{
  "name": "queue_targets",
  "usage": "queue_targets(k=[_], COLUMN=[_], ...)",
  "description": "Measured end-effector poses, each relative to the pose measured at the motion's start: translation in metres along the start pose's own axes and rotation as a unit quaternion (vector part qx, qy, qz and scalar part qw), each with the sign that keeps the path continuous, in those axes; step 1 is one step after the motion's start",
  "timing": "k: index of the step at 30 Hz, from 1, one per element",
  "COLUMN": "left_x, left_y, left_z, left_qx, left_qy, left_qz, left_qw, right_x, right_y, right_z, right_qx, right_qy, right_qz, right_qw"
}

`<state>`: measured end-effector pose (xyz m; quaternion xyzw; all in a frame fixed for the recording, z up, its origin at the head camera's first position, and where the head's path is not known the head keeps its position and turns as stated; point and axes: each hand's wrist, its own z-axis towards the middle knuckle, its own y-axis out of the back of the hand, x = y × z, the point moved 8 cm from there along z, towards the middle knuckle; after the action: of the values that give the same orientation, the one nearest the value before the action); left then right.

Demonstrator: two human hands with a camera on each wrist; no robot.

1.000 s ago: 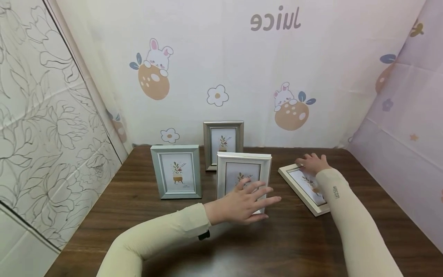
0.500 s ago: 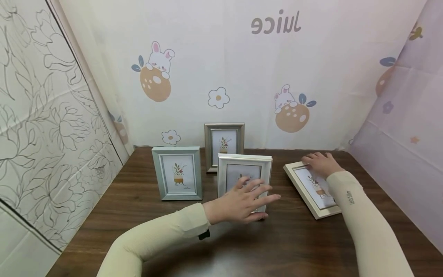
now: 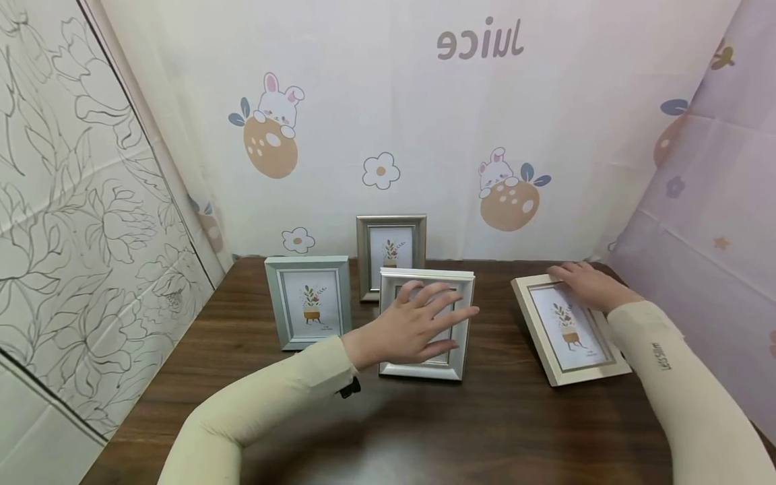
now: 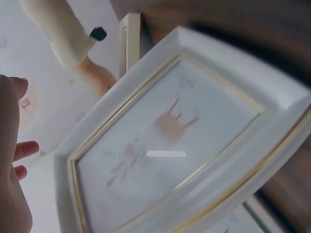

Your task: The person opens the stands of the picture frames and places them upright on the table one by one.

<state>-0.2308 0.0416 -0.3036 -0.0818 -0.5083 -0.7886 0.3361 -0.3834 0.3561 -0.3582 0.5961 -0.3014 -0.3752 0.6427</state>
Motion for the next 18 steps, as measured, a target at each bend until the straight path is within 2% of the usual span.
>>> queue_targets(k=[5,10,14,18], left_x=[0.013,0.022,0.027,0.035], left_y=[0.01,0.017,0.021,0.024], left_z=[0.003,0.005,0.005,0.004], left_qx=[-0.005,0.002,-0.006,-0.023], left_qy=[0.019,0.032,0.034,0.04], left_qz=[-0.01,-0.013,-0.019,-0.004], left_qw=[0.9998,0.9994,0.9992,0.9989], right_x=[0.002,0.005,0.01,0.015], right_y=[0.01,0.018,0.026,0.034], right_z=[-0.006,-0.009,-0.013,-0.017], right_qx=[-0.011,-0.012,-0.051,-0.098], right_qy=[0.014,0.005,0.029,0.06], right_qz=[0.01,0.012,-0.016,-0.056], right_qw=[0.9998,0.9998,0.9981,0.9918])
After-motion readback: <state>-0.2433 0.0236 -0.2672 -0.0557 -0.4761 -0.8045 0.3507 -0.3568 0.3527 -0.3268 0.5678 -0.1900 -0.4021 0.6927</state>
